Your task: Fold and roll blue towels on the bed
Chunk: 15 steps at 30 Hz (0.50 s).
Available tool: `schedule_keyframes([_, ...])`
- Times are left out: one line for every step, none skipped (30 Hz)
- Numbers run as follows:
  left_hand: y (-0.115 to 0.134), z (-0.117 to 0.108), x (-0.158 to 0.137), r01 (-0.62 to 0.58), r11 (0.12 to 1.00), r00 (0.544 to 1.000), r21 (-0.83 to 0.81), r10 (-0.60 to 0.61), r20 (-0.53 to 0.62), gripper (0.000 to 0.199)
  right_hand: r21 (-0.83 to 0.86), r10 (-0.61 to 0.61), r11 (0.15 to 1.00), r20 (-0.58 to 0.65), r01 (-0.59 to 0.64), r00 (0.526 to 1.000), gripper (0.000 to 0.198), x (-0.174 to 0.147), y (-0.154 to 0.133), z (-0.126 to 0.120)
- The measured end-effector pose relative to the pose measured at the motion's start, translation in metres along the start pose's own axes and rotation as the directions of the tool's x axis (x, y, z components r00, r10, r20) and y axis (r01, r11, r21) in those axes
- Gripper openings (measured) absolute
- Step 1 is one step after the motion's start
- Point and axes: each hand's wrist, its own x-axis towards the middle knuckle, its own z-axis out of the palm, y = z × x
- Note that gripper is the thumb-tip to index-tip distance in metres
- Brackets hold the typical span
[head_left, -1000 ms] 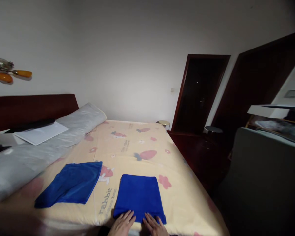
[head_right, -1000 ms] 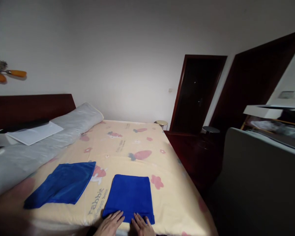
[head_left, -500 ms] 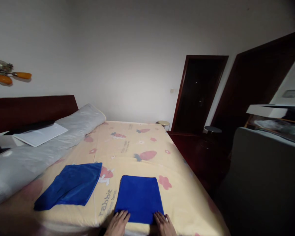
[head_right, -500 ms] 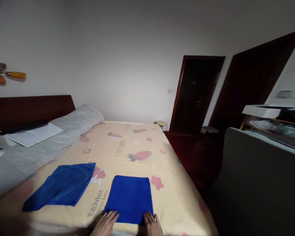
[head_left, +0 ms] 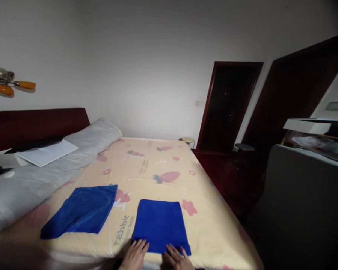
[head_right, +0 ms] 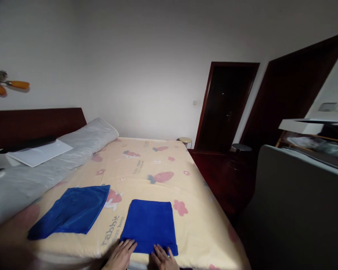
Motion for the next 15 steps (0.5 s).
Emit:
schedule_keyframes([0.0, 0.0, 0.0, -0.002, 1.0, 1.0, -0.004, 0.002, -0.003, 0.071, 0.008, 0.005, 1.0, 0.014, -0.005, 1.0, 0.041, -0.001, 0.001, -0.001])
schedule_keyframes([0.0, 0.001, 0.001, -0.004, 1.0, 1.0, -0.011, 0.004, 0.001, 0.071, 0.021, 0.014, 1.0, 0.031, -0.014, 0.999, 0.041, -0.001, 0.003, -0.003])
schedule_keyframes([-0.001, 0.002, 0.002, -0.004, 1.0, 1.0, -0.018, 0.004, 0.005, 0.072, 0.035, 0.026, 0.999, 0.049, -0.028, 0.998, 0.041, -0.002, 0.004, -0.004])
schedule_keyframes([-0.002, 0.002, 0.003, -0.003, 1.0, 1.0, -0.023, 0.003, 0.01, 0.072, 0.048, 0.043, 0.998, 0.065, -0.047, 0.997, 0.041, -0.003, 0.005, -0.005])
schedule_keyframes([-0.002, 0.004, 0.004, 0.001, 1.0, 1.0, -0.026, -0.001, 0.015, 0.071, 0.062, 0.063, 0.996, 0.078, -0.068, 0.995, 0.042, -0.004, 0.007, -0.005])
schedule_keyframes([-0.003, 0.005, 0.005, 0.004, 1.0, 1.0, -0.027, -0.003, 0.019, 0.071, 0.078, 0.083, 0.993, 0.089, -0.09, 0.993, 0.044, -0.005, 0.008, -0.006])
schedule_keyframes([-0.004, 0.006, 0.005, 0.005, 1.0, 1.0, -0.028, -0.005, 0.021, 0.072, 0.096, 0.099, 0.989, 0.1, -0.109, 0.99, 0.045, -0.006, 0.009, -0.007])
schedule_keyframes([-0.005, 0.007, 0.006, 0.006, 1.0, 1.0, -0.03, -0.005, 0.021, 0.072, 0.114, 0.112, 0.986, 0.114, -0.125, 0.987, 0.046, -0.007, 0.01, -0.008])
schedule_keyframes([-0.006, 0.009, 0.006, 0.007, 0.999, 1.0, -0.032, -0.007, 0.021, 0.073, 0.132, 0.126, 0.981, 0.131, -0.143, 0.983, 0.047, -0.007, 0.011, -0.009])
schedule_keyframes([-0.006, 0.01, 0.007, 0.008, 0.999, 1.0, -0.036, -0.008, 0.02, 0.073, 0.15, 0.137, 0.976, 0.152, -0.16, 0.979, 0.049, -0.008, 0.012, -0.01])
schedule_keyframes([-0.006, 0.011, 0.007, 0.008, 0.999, 1.0, -0.04, -0.007, 0.019, 0.074, 0.166, 0.15, 0.97, 0.174, -0.179, 0.973, 0.05, -0.008, 0.013, -0.011])
schedule_keyframes([-0.006, 0.011, 0.007, 0.01, 0.999, 1.0, -0.042, -0.009, 0.018, 0.074, 0.178, 0.169, 0.962, 0.197, -0.205, 0.966, 0.051, -0.009, 0.014, -0.013])
schedule_keyframes([-0.006, 0.011, 0.007, 0.012, 0.999, 1.0, -0.04, -0.012, 0.017, 0.074, 0.188, 0.19, 0.954, 0.219, -0.233, 0.957, 0.052, -0.01, 0.015, -0.014])
schedule_keyframes([-0.006, 0.011, 0.007, 0.012, 0.999, 1.0, -0.037, -0.012, 0.016, 0.073, 0.196, 0.213, 0.945, 0.24, -0.262, 0.947, 0.052, -0.011, 0.016, -0.014])
schedule_keyframes([-0.005, 0.011, 0.007, 0.012, 0.999, 1.0, -0.034, -0.012, 0.015, 0.073, 0.201, 0.236, 0.936, 0.256, -0.29, 0.938, 0.054, -0.012, 0.017, -0.014])
